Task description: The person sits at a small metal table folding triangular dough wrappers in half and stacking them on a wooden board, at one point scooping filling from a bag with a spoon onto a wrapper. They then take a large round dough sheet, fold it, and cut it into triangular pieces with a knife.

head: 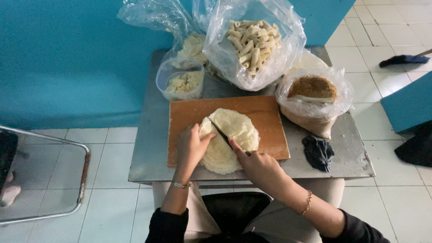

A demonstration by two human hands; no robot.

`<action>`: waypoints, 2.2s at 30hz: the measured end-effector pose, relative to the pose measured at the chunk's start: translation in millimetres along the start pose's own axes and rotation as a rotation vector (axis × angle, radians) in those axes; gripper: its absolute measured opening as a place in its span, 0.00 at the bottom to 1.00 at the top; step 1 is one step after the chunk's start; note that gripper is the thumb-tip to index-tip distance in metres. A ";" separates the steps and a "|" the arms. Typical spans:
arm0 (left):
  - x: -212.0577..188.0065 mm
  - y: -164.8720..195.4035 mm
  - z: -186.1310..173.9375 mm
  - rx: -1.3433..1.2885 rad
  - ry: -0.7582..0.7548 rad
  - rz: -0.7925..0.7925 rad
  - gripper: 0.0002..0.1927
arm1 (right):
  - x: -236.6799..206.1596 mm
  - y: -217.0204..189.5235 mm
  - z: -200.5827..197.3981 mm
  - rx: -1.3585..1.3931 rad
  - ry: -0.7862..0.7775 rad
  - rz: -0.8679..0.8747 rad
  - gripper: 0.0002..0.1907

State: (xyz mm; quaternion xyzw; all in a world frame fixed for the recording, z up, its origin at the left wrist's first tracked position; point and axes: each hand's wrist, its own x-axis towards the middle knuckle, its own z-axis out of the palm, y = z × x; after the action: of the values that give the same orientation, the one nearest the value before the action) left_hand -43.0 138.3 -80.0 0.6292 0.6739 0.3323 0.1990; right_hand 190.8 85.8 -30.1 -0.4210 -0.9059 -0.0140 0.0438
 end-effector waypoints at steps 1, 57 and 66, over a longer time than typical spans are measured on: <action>-2.1 -0.4 0.7 -0.027 0.037 0.021 0.23 | -6.5 -3.1 0.2 -0.057 0.027 -0.004 0.45; 15.2 -69.9 -56.4 -0.918 -0.561 0.212 0.15 | -29.7 -35.8 -24.4 0.353 -0.127 0.266 0.41; -3.0 -33.5 -50.6 -1.244 -0.690 0.417 0.05 | -45.5 -44.4 -25.0 0.916 0.094 0.405 0.33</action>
State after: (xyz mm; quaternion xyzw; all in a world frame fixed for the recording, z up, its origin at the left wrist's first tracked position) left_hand -101.3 125.9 -68.4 0.5839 0.1269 0.4668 0.6520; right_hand 187.8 21.0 -8.8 -0.5249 -0.7160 0.3751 0.2667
